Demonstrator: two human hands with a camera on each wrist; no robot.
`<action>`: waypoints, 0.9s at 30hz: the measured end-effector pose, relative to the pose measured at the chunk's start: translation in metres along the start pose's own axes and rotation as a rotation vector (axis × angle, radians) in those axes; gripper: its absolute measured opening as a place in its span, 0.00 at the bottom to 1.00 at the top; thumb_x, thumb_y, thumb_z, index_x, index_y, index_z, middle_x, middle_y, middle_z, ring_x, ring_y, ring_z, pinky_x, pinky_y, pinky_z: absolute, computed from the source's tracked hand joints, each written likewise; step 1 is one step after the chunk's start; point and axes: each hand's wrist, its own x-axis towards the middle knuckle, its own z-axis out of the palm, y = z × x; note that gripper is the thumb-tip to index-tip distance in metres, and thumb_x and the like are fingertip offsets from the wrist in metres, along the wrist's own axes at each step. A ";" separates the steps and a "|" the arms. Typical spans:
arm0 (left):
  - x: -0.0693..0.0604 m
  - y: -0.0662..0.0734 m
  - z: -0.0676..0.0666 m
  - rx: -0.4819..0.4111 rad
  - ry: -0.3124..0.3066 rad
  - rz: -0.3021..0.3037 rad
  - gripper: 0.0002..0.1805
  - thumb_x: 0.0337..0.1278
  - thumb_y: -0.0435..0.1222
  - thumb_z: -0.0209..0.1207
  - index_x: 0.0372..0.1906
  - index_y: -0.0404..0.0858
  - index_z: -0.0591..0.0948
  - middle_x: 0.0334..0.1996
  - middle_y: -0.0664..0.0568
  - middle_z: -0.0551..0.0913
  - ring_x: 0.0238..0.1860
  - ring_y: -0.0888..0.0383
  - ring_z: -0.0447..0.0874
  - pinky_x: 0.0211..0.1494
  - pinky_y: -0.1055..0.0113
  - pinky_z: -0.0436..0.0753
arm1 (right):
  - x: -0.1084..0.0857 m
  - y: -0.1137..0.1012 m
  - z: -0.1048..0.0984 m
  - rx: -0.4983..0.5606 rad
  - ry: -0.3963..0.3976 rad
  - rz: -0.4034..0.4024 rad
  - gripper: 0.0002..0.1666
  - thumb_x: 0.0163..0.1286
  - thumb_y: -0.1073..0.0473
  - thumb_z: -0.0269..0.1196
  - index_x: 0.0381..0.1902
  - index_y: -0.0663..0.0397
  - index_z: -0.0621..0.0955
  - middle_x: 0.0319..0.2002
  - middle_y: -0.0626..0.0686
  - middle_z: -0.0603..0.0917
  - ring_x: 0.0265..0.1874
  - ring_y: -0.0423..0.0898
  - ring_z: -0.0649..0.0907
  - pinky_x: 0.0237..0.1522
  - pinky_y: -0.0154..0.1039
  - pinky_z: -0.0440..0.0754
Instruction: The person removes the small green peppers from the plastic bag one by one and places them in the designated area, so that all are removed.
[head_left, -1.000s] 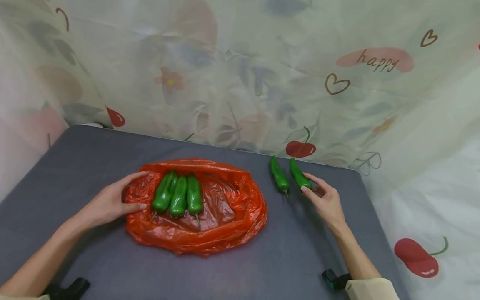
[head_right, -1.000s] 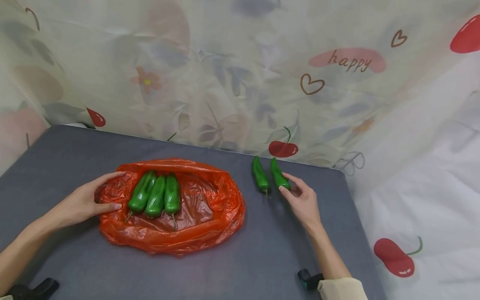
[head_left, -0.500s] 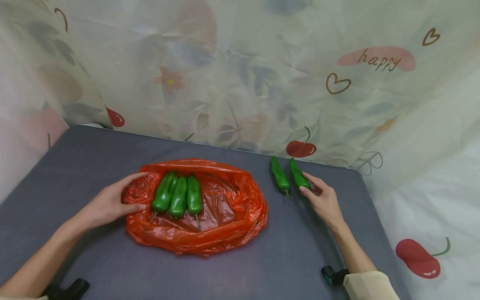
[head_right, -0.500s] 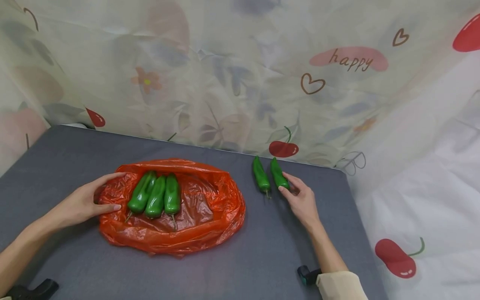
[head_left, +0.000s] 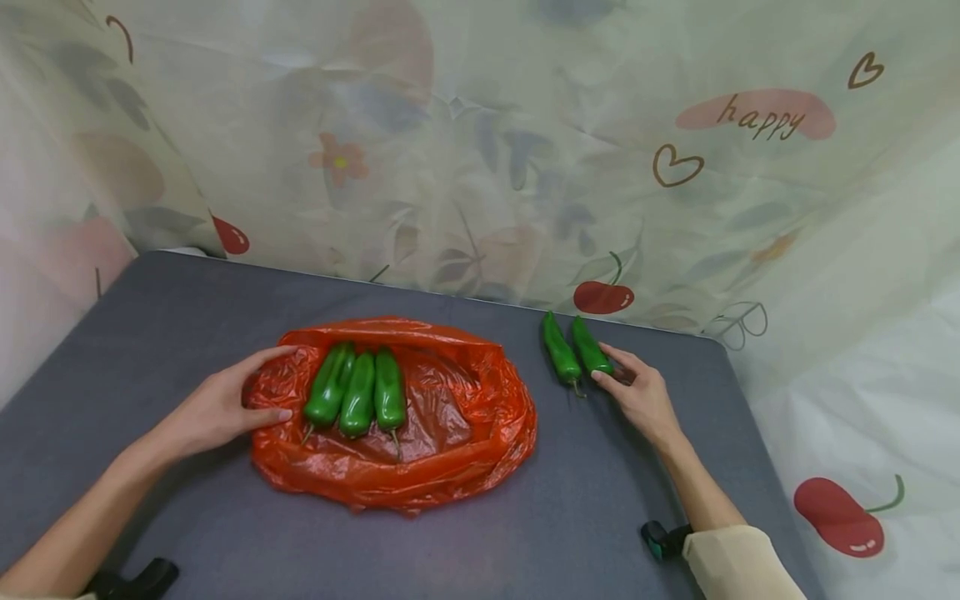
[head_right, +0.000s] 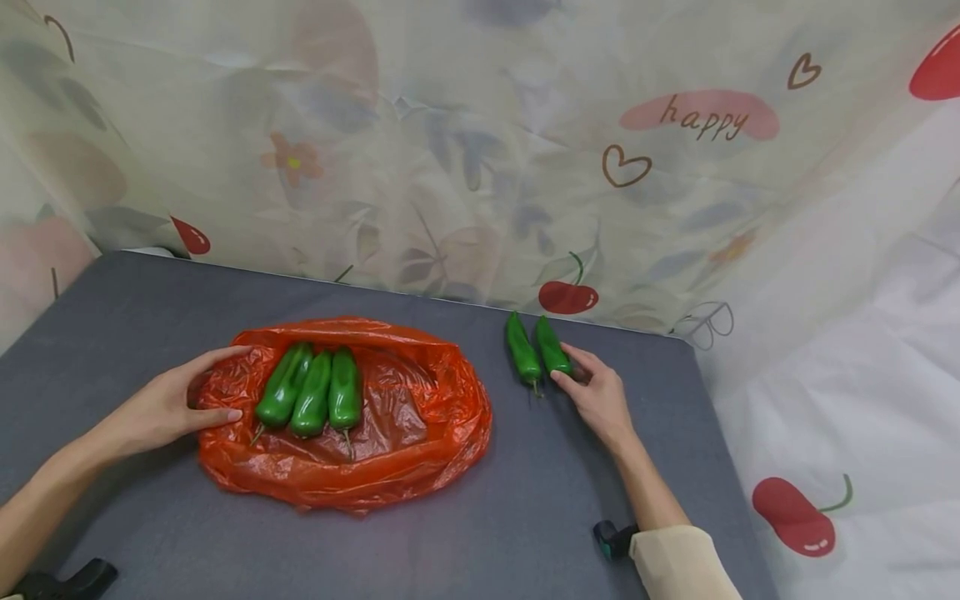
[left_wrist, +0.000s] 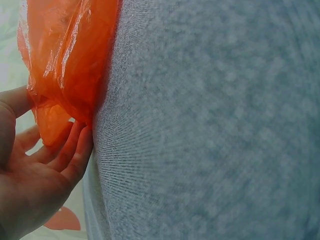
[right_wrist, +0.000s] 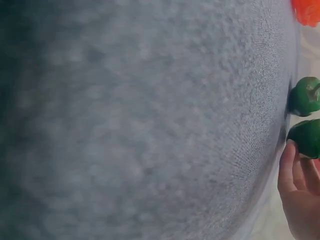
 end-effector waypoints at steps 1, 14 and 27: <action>0.000 0.000 0.000 0.003 0.003 0.003 0.46 0.54 0.42 0.72 0.75 0.40 0.61 0.63 0.33 0.72 0.57 0.39 0.76 0.50 0.53 0.80 | 0.001 0.000 0.000 0.002 -0.007 0.004 0.31 0.69 0.51 0.67 0.68 0.47 0.76 0.64 0.54 0.77 0.54 0.57 0.82 0.53 0.53 0.77; 0.000 0.000 0.000 0.001 0.011 0.016 0.45 0.55 0.42 0.71 0.75 0.41 0.62 0.63 0.34 0.73 0.57 0.40 0.76 0.51 0.53 0.80 | 0.008 0.003 0.003 0.027 -0.080 0.044 0.32 0.66 0.52 0.70 0.67 0.48 0.76 0.63 0.58 0.78 0.55 0.54 0.82 0.47 0.43 0.78; 0.000 0.000 0.001 0.006 0.003 0.015 0.46 0.55 0.42 0.72 0.75 0.40 0.61 0.63 0.32 0.71 0.58 0.38 0.75 0.52 0.48 0.79 | 0.006 0.002 0.004 0.025 -0.052 0.048 0.33 0.64 0.56 0.71 0.66 0.51 0.76 0.64 0.55 0.77 0.55 0.54 0.81 0.45 0.33 0.77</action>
